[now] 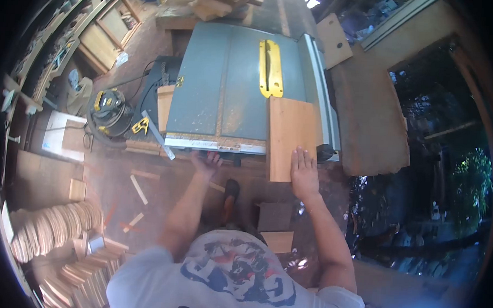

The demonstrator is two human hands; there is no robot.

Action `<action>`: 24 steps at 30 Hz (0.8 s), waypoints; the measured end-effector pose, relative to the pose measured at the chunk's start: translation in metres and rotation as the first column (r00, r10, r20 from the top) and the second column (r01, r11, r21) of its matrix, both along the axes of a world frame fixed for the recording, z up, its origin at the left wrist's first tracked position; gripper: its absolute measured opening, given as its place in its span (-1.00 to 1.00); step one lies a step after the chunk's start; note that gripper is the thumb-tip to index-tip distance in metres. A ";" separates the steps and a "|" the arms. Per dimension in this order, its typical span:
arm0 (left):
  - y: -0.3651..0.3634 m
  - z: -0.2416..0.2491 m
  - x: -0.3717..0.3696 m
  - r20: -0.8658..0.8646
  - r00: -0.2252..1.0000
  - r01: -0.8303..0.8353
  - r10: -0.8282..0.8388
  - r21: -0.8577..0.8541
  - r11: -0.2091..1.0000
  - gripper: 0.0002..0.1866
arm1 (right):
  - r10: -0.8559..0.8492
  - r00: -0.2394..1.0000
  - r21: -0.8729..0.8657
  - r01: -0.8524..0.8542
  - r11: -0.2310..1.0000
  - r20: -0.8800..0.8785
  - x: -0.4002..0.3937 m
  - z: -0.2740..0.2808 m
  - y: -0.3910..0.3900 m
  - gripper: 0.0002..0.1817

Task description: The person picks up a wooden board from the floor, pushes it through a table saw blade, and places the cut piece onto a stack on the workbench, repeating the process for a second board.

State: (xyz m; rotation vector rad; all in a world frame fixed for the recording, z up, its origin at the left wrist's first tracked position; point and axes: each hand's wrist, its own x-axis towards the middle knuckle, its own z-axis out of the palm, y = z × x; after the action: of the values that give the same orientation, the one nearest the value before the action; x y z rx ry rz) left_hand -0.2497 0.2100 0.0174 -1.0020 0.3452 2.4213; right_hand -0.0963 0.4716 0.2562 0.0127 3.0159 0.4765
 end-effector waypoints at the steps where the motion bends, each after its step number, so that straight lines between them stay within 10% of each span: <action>1: 0.003 -0.002 0.000 0.016 1.000 -0.012 0.012 -0.007 1.000 0.04 | -0.003 1.000 0.004 0.003 1.000 0.005 0.000 0.002 -0.002 -0.27; 9: -0.049 -0.095 -0.007 -0.177 0.917 0.349 -0.357 -0.075 0.934 -0.08 | 0.018 1.000 0.100 -0.018 0.995 -0.003 -0.029 0.000 0.011 -0.15; 12: -0.063 -0.027 0.010 -0.109 0.941 0.275 -0.320 -0.301 0.913 -0.10 | 0.022 1.000 0.113 -0.023 0.993 0.013 -0.049 0.002 0.014 -0.19; 24: -0.079 -0.058 0.041 -0.101 0.945 0.278 -0.312 -0.259 0.925 -0.30 | 0.015 0.979 0.001 -0.015 1.000 0.201 -0.108 0.042 0.026 0.09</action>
State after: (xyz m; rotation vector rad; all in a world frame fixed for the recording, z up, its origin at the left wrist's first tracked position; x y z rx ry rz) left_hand -0.2089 0.1309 -0.0402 -0.8096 0.7995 2.2114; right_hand -0.2042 0.4976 0.2987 -0.0549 2.8188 0.4535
